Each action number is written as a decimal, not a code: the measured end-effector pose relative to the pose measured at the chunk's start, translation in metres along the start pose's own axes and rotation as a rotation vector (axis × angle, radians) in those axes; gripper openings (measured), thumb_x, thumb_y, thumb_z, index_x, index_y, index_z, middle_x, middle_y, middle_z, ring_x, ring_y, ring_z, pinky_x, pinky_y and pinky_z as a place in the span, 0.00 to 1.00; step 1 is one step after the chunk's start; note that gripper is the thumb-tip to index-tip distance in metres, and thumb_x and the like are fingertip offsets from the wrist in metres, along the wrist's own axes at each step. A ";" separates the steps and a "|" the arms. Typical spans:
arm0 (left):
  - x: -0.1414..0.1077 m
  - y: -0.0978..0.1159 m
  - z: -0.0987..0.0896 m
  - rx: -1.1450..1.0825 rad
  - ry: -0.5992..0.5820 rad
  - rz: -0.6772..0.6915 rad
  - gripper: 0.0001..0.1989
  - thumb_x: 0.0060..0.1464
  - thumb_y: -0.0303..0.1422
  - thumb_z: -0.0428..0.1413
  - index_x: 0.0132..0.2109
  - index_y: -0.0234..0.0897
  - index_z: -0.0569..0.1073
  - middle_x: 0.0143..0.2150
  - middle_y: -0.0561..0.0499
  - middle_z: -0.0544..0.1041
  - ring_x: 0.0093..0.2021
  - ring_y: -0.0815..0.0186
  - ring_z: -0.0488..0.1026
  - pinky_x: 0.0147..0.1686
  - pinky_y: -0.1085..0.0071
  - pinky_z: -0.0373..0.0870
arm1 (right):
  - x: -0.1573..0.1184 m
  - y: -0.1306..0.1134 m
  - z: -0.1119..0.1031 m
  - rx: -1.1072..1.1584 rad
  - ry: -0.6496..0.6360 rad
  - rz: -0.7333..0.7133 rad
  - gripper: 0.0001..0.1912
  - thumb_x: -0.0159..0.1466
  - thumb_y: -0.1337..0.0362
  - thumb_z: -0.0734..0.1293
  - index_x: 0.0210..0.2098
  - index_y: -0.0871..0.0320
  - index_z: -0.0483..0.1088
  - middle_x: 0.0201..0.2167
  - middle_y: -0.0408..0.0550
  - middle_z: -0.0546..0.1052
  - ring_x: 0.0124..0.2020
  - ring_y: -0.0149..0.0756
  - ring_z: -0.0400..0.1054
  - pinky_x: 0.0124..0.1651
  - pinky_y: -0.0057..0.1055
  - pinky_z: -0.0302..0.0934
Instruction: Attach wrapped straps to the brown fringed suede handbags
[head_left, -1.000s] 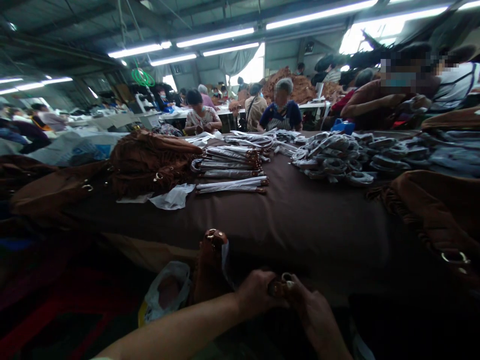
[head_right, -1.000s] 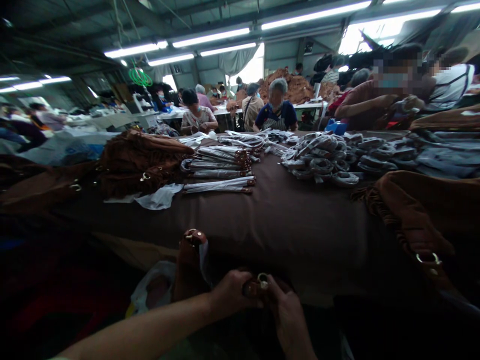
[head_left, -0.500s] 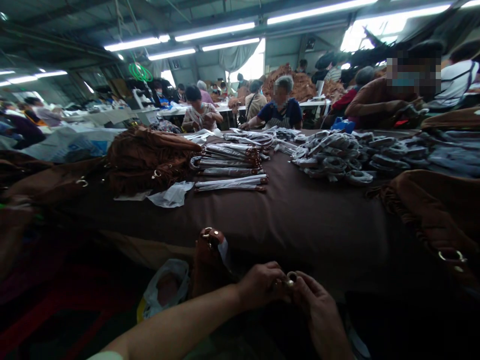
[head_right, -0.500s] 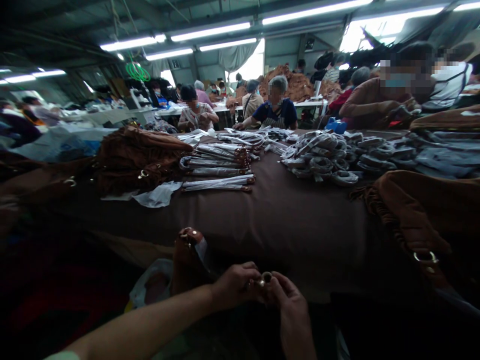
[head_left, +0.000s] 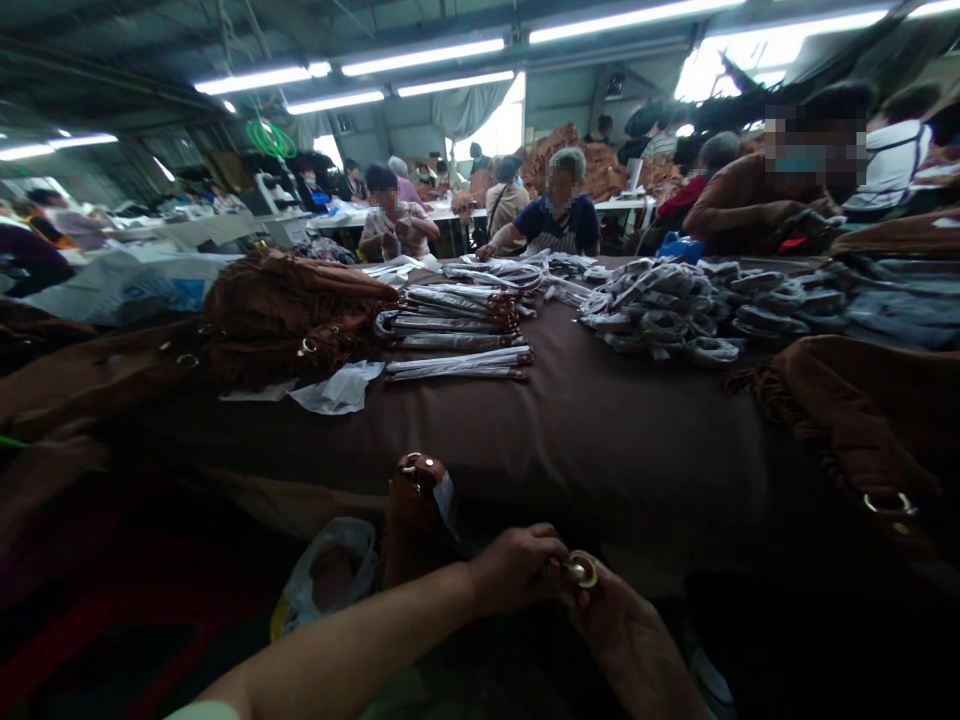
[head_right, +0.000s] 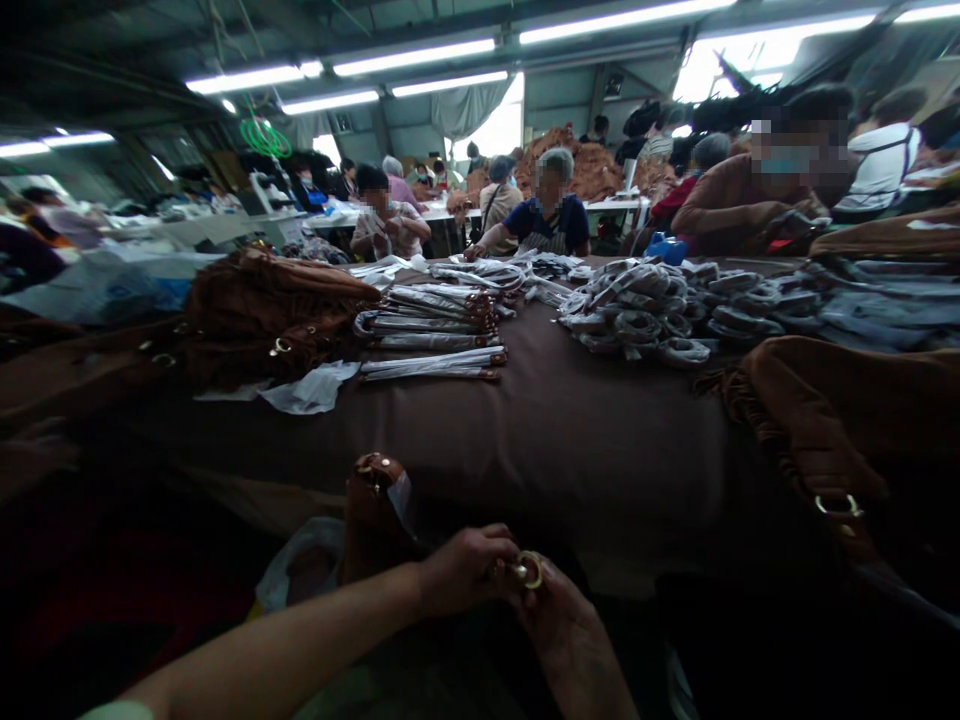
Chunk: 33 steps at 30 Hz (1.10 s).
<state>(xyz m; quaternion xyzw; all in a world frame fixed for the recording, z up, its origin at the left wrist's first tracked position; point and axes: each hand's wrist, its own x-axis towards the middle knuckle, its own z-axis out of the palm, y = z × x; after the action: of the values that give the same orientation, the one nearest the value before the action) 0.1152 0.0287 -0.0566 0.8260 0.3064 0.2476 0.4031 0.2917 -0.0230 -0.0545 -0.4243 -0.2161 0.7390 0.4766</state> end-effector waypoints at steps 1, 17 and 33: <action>0.000 -0.001 0.001 0.003 -0.008 0.004 0.15 0.55 0.41 0.57 0.44 0.33 0.74 0.42 0.45 0.72 0.40 0.66 0.71 0.39 0.75 0.66 | 0.000 -0.001 0.001 0.005 -0.016 0.016 0.16 0.51 0.51 0.73 0.33 0.56 0.76 0.35 0.48 0.79 0.40 0.44 0.73 0.44 0.39 0.68; 0.001 -0.011 -0.008 -0.198 -0.081 -0.146 0.22 0.44 0.45 0.64 0.40 0.32 0.75 0.35 0.52 0.70 0.33 0.70 0.67 0.33 0.76 0.63 | 0.002 -0.003 0.002 -0.093 0.012 -0.023 0.20 0.51 0.53 0.74 0.40 0.57 0.78 0.39 0.50 0.80 0.40 0.43 0.72 0.41 0.33 0.65; 0.004 -0.005 -0.008 -0.333 -0.228 -0.273 0.27 0.30 0.51 0.67 0.28 0.33 0.70 0.29 0.56 0.68 0.29 0.73 0.64 0.29 0.75 0.62 | -0.001 -0.015 -0.002 -0.328 -0.191 0.057 0.20 0.53 0.48 0.72 0.23 0.59 0.71 0.19 0.40 0.66 0.22 0.28 0.55 0.25 0.25 0.49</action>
<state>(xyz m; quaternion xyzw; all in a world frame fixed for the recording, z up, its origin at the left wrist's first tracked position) 0.1111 0.0377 -0.0559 0.7216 0.3228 0.1428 0.5956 0.3014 -0.0171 -0.0443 -0.4303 -0.3658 0.7438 0.3575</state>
